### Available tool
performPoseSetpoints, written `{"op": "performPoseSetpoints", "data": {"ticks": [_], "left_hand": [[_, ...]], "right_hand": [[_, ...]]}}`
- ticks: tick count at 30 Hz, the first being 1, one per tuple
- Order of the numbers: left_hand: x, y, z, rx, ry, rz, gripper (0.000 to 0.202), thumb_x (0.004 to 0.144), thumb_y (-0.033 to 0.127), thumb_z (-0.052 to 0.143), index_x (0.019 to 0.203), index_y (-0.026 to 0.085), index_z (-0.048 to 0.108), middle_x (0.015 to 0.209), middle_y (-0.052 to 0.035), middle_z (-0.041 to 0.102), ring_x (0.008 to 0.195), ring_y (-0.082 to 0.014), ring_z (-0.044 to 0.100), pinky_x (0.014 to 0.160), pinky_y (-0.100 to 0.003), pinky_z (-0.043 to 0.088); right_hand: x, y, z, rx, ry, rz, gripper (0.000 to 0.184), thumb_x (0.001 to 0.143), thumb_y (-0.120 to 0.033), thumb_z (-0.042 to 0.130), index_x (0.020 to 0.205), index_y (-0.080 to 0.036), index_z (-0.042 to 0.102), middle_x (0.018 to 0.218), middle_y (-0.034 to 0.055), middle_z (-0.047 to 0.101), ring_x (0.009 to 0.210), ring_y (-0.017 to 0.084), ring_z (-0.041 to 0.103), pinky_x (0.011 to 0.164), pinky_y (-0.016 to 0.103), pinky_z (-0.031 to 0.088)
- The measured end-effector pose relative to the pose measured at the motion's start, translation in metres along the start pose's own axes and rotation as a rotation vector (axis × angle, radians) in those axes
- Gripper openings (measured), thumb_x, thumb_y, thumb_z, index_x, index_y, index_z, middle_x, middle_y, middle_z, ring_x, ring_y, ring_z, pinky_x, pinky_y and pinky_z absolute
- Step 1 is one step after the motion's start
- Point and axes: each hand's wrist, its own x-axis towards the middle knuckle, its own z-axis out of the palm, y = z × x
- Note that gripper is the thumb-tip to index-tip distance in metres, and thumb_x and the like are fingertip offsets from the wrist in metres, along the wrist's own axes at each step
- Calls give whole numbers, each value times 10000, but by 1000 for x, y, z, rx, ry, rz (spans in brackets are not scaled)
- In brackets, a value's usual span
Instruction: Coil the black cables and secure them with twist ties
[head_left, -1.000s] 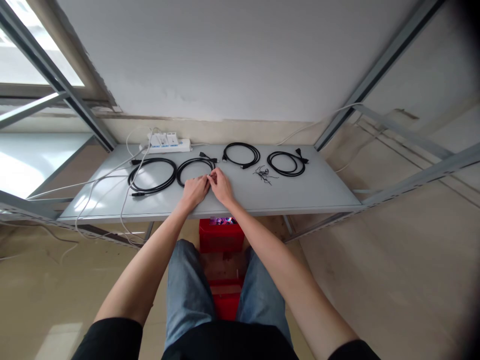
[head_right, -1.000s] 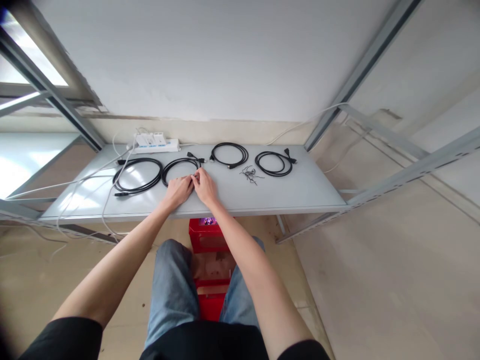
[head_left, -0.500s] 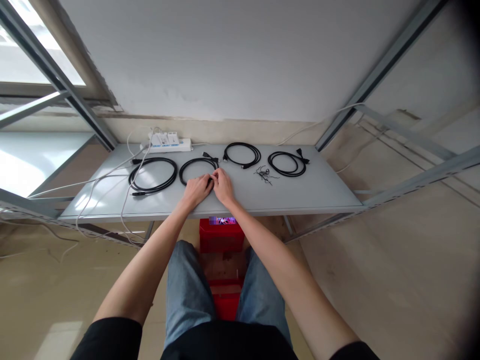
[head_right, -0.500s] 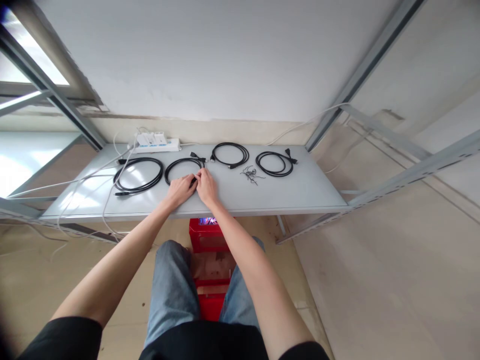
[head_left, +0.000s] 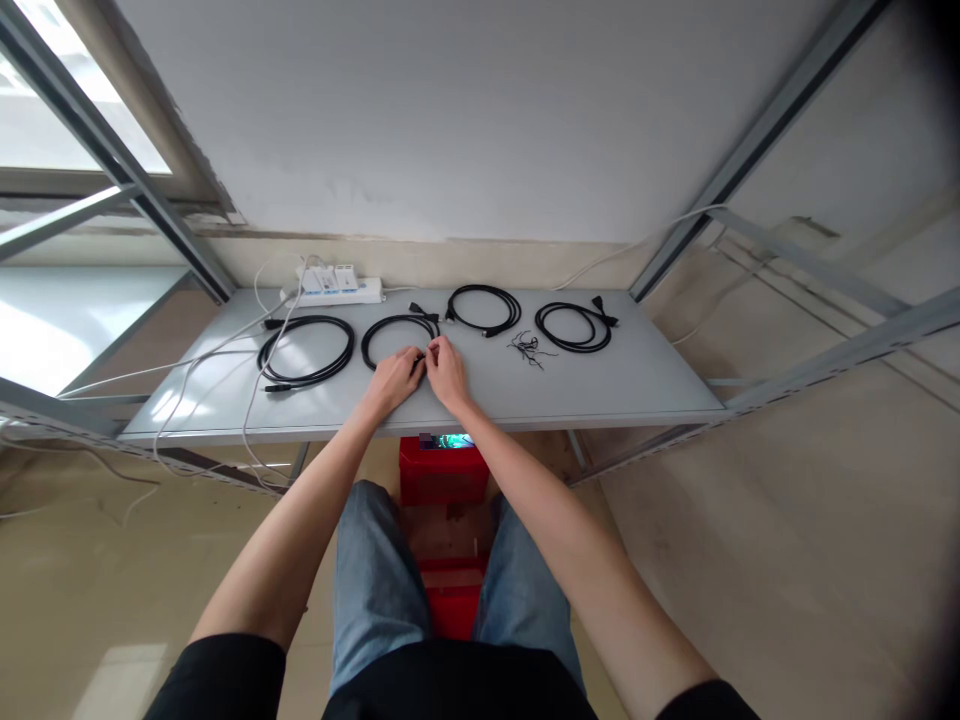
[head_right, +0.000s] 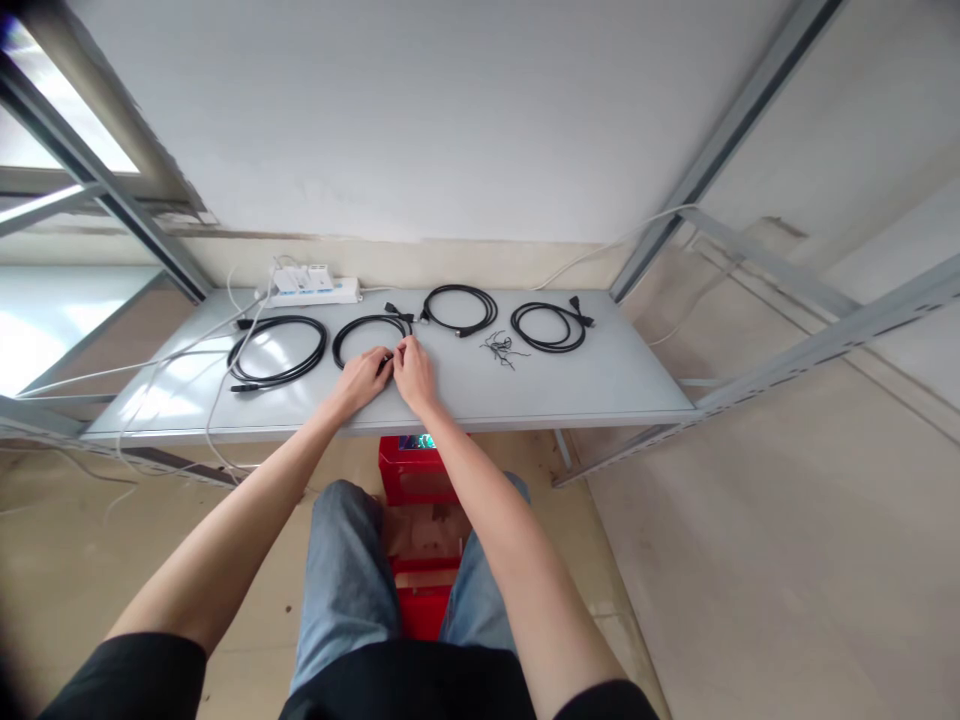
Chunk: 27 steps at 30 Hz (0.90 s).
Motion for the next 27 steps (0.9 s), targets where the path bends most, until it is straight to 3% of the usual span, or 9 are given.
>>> {"op": "performPoseSetpoints", "data": {"ticks": [9, 27], "left_hand": [[0, -3, 3, 3, -6, 23, 310, 1081, 361, 412, 1174, 206, 664, 1172, -137, 745, 1086, -284, 697, 880, -367, 496], [-1, -1, 0, 11, -21, 11, 310, 1045, 355, 468, 1208, 215, 691, 1198, -138, 759, 1119, -295, 704, 887, -369, 507]], "right_hand": [[3, 0, -2, 50, -35, 45, 102, 988, -248, 562, 897, -255, 517, 893, 24, 692, 861, 208, 667, 826, 324, 517], [4, 0, -2, 53, -19, 90, 112, 981, -223, 566, 892, -252, 505, 876, 21, 686, 824, 202, 660, 812, 316, 501]]}}
